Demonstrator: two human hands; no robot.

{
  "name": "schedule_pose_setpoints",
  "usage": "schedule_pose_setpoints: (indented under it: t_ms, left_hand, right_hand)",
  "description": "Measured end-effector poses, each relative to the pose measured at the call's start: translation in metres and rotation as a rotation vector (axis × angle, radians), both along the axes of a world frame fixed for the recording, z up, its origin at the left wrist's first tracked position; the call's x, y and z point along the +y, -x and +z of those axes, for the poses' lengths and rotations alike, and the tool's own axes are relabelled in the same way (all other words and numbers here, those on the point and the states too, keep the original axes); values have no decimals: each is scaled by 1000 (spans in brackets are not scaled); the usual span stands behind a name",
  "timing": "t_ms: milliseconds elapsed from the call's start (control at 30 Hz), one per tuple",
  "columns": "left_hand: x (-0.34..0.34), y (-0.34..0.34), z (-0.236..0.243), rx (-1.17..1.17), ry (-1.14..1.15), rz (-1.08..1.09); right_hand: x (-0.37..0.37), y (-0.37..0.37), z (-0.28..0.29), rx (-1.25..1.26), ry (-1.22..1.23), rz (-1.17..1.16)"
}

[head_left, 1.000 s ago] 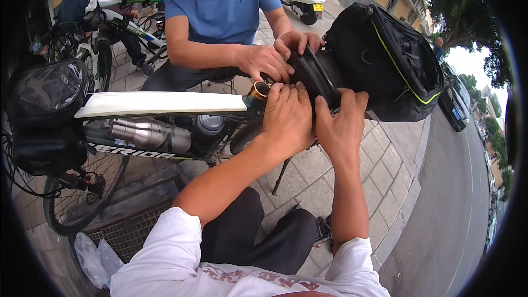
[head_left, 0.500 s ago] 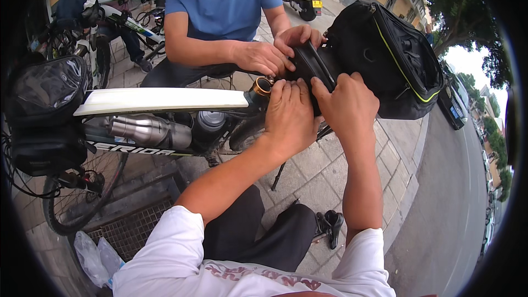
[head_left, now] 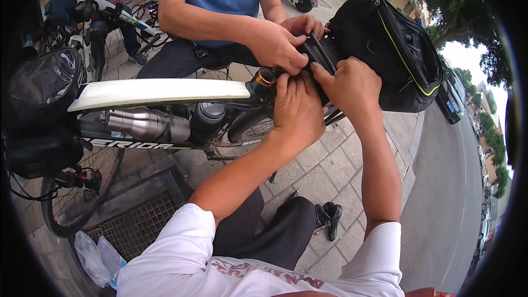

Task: The person attaches a black bag to the rear rack of a bicycle using a power drill to tighten screws. They also adjust the bicycle seat and handle the bag and tools throughout the process.

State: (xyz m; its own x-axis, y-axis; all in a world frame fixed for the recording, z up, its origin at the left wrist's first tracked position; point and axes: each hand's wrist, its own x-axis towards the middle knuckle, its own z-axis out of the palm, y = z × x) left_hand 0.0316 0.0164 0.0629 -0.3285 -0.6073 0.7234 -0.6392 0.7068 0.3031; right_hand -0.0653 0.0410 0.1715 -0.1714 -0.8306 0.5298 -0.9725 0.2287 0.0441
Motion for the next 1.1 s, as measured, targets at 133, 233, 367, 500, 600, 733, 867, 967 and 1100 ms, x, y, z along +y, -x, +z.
schedule_pose_setpoints:
  t_ms: [133,233,367,500,600,733,867,967,1100]
  left_hand:
    - [-1,5,-4,-36,-1,27]
    - [3,7,-3,-71,-26,47]
    - [-4,14,-17,124,-7,-18]
    - [4,12,-44,289,74,-125]
    - [2,18,-65,387,179,-159]
    - [1,27,-69,447,240,-125]
    - [5,37,-73,481,214,-95]
    - [-1,29,-74,457,177,-161]
    - [7,14,-62,407,105,-263]
  right_hand:
    - [2,-5,12,-12,-98,-25]
    - [0,-5,16,-48,-164,-33]
    - [-3,-2,16,-63,-152,-32]
    - [-3,6,18,-58,-192,-10]
    - [-6,11,18,-37,-196,-7]
    - [-4,18,26,-84,-280,70]
    - [7,21,27,-68,-349,123]
    - [5,26,33,-84,-400,142]
    - [4,30,34,-73,-364,156]
